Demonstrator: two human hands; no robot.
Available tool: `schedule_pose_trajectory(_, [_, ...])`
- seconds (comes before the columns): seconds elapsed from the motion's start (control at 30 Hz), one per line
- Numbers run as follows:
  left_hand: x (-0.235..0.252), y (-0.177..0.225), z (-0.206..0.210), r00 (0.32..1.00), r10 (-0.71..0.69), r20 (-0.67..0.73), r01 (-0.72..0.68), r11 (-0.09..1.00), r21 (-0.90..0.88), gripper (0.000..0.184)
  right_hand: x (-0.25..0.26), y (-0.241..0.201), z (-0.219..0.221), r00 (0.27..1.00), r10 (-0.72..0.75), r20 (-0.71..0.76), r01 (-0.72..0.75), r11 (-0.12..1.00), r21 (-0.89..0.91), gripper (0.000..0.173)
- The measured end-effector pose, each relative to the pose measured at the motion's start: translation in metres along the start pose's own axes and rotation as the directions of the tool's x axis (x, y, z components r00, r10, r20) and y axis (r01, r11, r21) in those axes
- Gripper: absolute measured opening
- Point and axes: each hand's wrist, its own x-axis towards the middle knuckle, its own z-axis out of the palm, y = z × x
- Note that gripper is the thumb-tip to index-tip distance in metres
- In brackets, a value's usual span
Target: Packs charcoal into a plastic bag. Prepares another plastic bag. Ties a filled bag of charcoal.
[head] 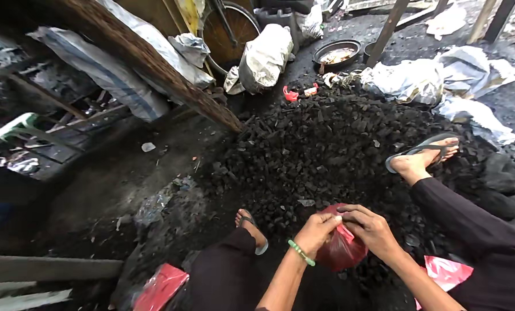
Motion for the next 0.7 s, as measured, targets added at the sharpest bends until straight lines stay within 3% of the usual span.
schedule_pose_trajectory(0.07, [-0.002, -0.004, 0.002, 0.998, -0.06, 0.026, 0.065, 0.943, -0.326, 0.024, 0.001, -0.002, -0.006, 1.0, 0.023, 0.017, -0.024, 0.997, 0.075, 0.015])
schedule_pose_trajectory(0.13, [-0.005, -0.004, 0.004, 0.999, -0.042, 0.034, 0.052, 0.919, -0.391, 0.025, 0.004, -0.008, -0.013, 0.997, 0.064, 0.043, -0.068, 0.992, 0.104, 0.033])
schedule_pose_trajectory(0.2, [-0.009, -0.002, 0.006, 0.999, 0.015, 0.038, -0.004, 0.961, -0.277, 0.021, 0.006, -0.011, -0.012, 0.999, 0.053, -0.001, -0.053, 0.994, 0.1, 0.033])
schedule_pose_trajectory(0.27, [-0.016, 0.005, 0.006, 0.995, 0.085, 0.055, -0.084, 0.996, -0.014, 0.019, 0.008, -0.012, -0.008, 0.995, -0.012, -0.096, 0.02, 0.997, 0.079, 0.03])
schedule_pose_trajectory(0.33, [-0.025, 0.019, 0.002, 0.985, 0.139, 0.1, -0.166, 0.917, 0.362, 0.023, 0.01, -0.016, -0.005, 0.984, -0.087, -0.158, 0.091, 0.996, 0.023, 0.031])
schedule_pose_trajectory(0.4, [-0.031, 0.033, 0.001, 0.981, 0.134, 0.138, -0.19, 0.79, 0.584, 0.025, 0.012, -0.021, -0.003, 0.971, -0.169, -0.171, 0.164, 0.986, -0.041, 0.032])
schedule_pose_trajectory(0.47, [-0.035, 0.043, 0.0, 0.989, 0.084, 0.12, -0.141, 0.755, 0.641, 0.024, 0.012, -0.025, -0.005, 0.966, -0.206, -0.155, 0.195, 0.977, -0.08, 0.032])
schedule_pose_trajectory(0.57, [-0.031, 0.034, -0.009, 0.999, 0.034, 0.019, -0.039, 0.799, 0.6, 0.025, 0.01, -0.026, -0.019, 0.965, -0.224, -0.138, 0.201, 0.966, -0.16, 0.031])
schedule_pose_trajectory(0.7, [-0.017, 0.002, -0.021, 0.988, -0.089, -0.13, 0.152, 0.755, 0.638, 0.038, -0.014, -0.001, -0.034, 0.991, -0.057, -0.121, 0.026, 0.971, -0.239, 0.036])
